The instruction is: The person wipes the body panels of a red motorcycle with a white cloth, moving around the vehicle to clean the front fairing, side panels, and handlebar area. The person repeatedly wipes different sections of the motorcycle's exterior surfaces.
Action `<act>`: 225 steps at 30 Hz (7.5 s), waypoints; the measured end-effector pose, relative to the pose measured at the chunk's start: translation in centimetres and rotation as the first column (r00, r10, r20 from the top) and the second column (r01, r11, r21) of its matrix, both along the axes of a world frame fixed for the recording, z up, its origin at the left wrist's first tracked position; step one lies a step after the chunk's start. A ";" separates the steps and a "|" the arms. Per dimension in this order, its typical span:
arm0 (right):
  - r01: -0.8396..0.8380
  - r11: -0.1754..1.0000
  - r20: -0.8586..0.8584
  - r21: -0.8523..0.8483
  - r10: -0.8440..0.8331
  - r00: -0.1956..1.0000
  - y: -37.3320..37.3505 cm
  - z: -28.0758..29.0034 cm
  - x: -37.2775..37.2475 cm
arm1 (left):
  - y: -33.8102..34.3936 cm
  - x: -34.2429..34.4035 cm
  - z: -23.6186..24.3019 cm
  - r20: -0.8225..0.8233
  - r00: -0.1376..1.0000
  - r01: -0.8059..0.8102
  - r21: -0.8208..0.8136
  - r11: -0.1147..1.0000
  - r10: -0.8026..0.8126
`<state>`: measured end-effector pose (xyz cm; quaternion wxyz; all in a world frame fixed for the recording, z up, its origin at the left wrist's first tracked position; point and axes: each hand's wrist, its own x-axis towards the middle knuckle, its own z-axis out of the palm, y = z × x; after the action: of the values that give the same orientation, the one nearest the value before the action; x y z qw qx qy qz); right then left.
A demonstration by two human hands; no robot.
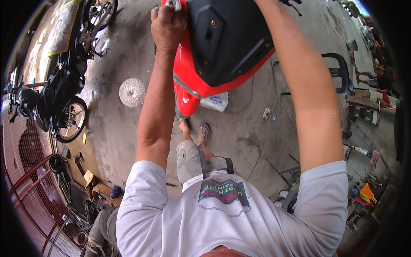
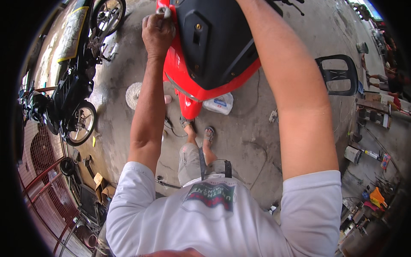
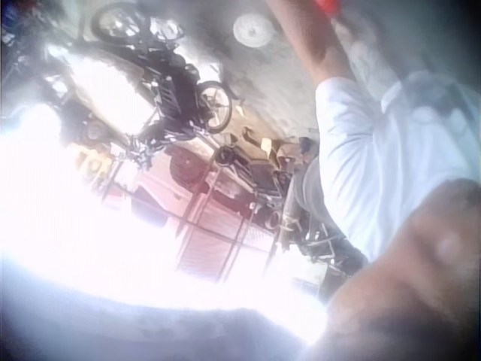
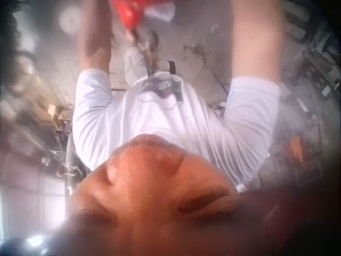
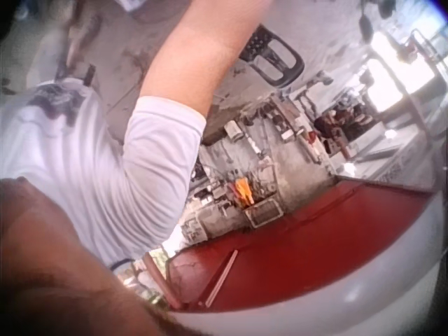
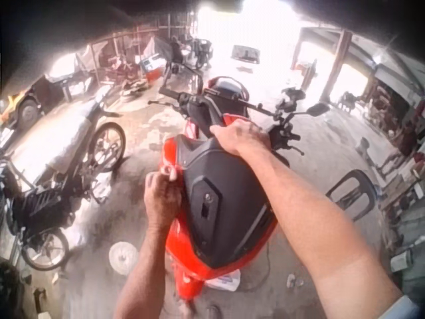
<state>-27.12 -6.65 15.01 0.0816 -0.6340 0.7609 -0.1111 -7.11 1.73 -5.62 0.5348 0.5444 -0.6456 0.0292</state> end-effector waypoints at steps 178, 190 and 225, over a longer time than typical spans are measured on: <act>0.099 0.979 0.032 0.180 -0.107 0.994 -0.8 -0.6 0.2 | -21.1 5.2 1.8 0.288 0.906 0.238 0.261 0.936 -0.311; 0.093 0.993 0.053 0.074 -0.097 0.994 -0.3 -0.8 0.3 | -23.7 7.4 1.3 0.584 0.736 0.278 0.199 0.940 -0.342; -0.005 0.981 -0.129 0.196 0.031 0.991 -1.8 -2.4 -2.3 | -1.7 0.1 3.4 -0.111 0.960 0.274 0.189 0.943 -0.256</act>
<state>-29.37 -8.40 12.66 0.0941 -0.6358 0.7660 0.0065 -7.03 0.01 -2.26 0.5027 0.5049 -0.6892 -0.1320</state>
